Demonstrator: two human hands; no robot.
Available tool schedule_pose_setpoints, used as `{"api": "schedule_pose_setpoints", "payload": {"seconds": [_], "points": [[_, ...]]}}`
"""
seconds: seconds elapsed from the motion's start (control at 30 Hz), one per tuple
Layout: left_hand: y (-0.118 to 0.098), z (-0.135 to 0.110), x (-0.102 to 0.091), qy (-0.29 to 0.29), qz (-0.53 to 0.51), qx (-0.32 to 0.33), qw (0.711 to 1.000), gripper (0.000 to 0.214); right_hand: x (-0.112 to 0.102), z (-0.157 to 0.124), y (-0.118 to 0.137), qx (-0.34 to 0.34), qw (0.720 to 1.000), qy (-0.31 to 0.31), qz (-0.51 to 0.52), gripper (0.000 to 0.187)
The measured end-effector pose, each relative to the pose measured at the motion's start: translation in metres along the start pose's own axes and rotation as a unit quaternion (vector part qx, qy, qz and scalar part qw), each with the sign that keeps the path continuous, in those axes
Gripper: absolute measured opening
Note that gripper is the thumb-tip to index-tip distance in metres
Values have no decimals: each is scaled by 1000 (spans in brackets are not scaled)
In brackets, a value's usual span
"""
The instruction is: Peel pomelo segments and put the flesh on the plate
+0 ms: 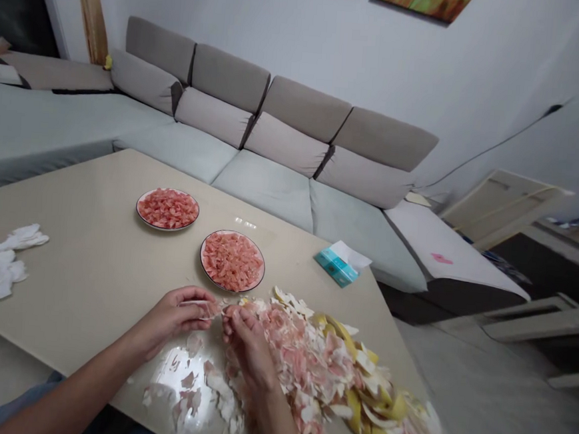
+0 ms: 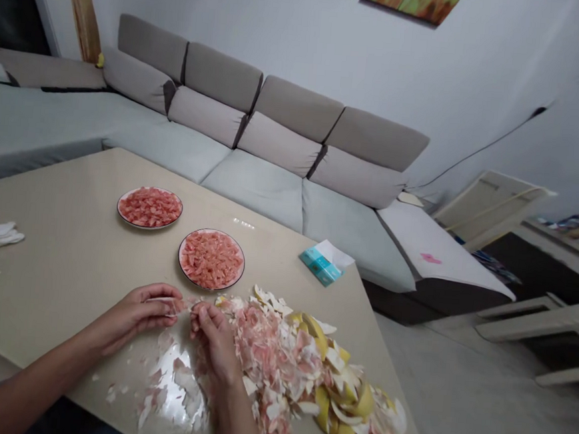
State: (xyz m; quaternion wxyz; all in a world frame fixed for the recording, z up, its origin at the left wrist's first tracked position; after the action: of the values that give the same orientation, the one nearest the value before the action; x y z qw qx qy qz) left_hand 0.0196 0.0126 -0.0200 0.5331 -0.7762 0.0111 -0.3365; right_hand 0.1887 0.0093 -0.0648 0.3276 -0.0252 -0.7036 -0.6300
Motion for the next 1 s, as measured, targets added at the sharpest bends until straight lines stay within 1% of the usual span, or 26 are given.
{"api": "schedule_pose_setpoints", "payload": {"seconds": [0.13,0.23,0.3,0.33,0.4,0.47,0.5,0.57,0.63,0.73,0.8,1.0], "points": [[3,1,-2,-3,-26,0,1000,25,4,0,0,0,999,4,42,20],[2,3,-7,-22,-65,36,997,24,4,1,4,-2,997,-4,71,21],[1,4,-12,-38,-74,56,995,24,2,0,7,-10,998,-11,63,22],[0,4,-14,-40,-68,53,995,25,1,-1,9,-15,999,-12,47,22],[1,5,-15,-28,-42,18,999,26,0,-2,11,-26,1000,-13,-5,22],[5,5,-12,1,0,-26,1000,26,0,-3,11,-26,998,-9,-64,23],[8,6,-9,18,27,-45,998,30,0,-4,11,-24,996,-10,-91,24],[14,7,-3,44,90,-71,992,39,2,-5,11,-20,991,-16,-133,25],[19,9,2,52,137,-86,986,40,4,-5,12,-18,986,-24,-164,26],[23,12,7,58,160,-90,981,48,8,-6,16,-15,979,-42,-200,27],[23,14,8,57,164,-82,981,48,10,-6,19,-10,975,-55,-216,28],[18,15,12,45,200,-59,977,34,13,-7,19,-2,974,-53,-218,28]]}}
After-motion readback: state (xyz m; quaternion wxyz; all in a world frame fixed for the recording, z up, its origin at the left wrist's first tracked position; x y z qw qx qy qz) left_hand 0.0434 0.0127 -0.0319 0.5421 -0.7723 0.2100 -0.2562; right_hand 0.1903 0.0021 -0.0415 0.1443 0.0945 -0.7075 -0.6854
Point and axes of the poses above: each hand's wrist, its own z-axis towards the middle knuckle, its own x-axis out of the palm, y = z × x, the point moved 2 cm from there along z, towards the middle knuckle, and after that the axes turned 13 degrees about y, right-handed, at the moved point
